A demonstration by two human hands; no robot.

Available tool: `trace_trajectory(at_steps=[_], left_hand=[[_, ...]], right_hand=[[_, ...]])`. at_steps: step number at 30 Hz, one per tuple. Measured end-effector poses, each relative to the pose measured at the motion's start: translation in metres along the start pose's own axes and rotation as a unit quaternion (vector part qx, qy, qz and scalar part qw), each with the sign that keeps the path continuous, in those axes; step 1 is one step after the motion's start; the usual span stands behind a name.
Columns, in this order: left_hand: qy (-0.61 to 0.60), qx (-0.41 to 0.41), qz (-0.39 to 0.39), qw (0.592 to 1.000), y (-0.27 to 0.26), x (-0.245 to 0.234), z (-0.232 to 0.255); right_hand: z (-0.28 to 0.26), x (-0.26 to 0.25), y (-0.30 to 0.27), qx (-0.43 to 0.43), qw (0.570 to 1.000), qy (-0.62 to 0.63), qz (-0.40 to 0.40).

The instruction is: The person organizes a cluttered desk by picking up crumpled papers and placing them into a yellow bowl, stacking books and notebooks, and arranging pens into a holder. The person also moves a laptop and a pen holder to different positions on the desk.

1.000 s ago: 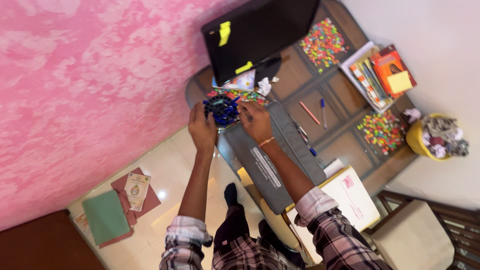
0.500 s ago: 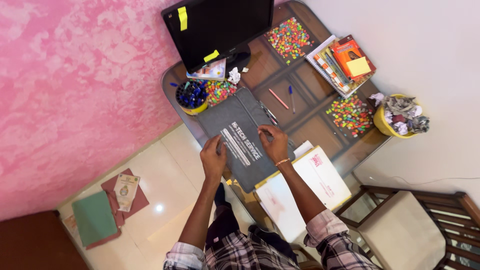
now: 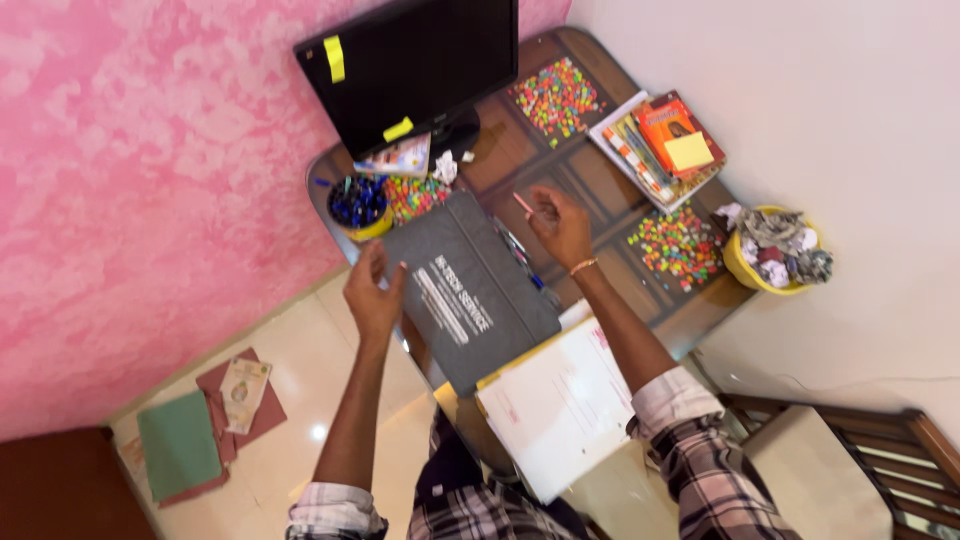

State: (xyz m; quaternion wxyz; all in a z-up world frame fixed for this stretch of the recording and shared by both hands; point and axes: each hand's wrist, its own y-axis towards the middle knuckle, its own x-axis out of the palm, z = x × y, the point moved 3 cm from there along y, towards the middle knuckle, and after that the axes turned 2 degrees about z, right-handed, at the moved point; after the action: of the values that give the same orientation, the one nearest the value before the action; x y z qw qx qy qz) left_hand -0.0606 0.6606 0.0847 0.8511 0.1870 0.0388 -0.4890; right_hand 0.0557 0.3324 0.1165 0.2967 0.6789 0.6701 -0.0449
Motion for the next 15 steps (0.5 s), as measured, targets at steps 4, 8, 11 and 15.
trace_trajectory(at_steps=[4,8,11,15], left_hand=[[0.000,0.057,0.014,0.998,0.106,0.009,-0.027],[0.098,0.030,-0.016,0.995,0.211,0.020,-0.054],[0.099,-0.033,-0.058,0.993,0.266,0.033,-0.080],[0.057,-0.066,-0.074,0.993,0.295,0.049,-0.112]], right_hand=[[0.045,0.021,0.087,0.012,1.000,0.000,-0.020],[0.111,0.049,0.191,0.035,0.998,-0.001,-0.043],[0.149,0.066,0.246,0.045,0.997,-0.002,-0.057],[0.167,0.085,0.290,0.085,0.993,-0.055,-0.061]])
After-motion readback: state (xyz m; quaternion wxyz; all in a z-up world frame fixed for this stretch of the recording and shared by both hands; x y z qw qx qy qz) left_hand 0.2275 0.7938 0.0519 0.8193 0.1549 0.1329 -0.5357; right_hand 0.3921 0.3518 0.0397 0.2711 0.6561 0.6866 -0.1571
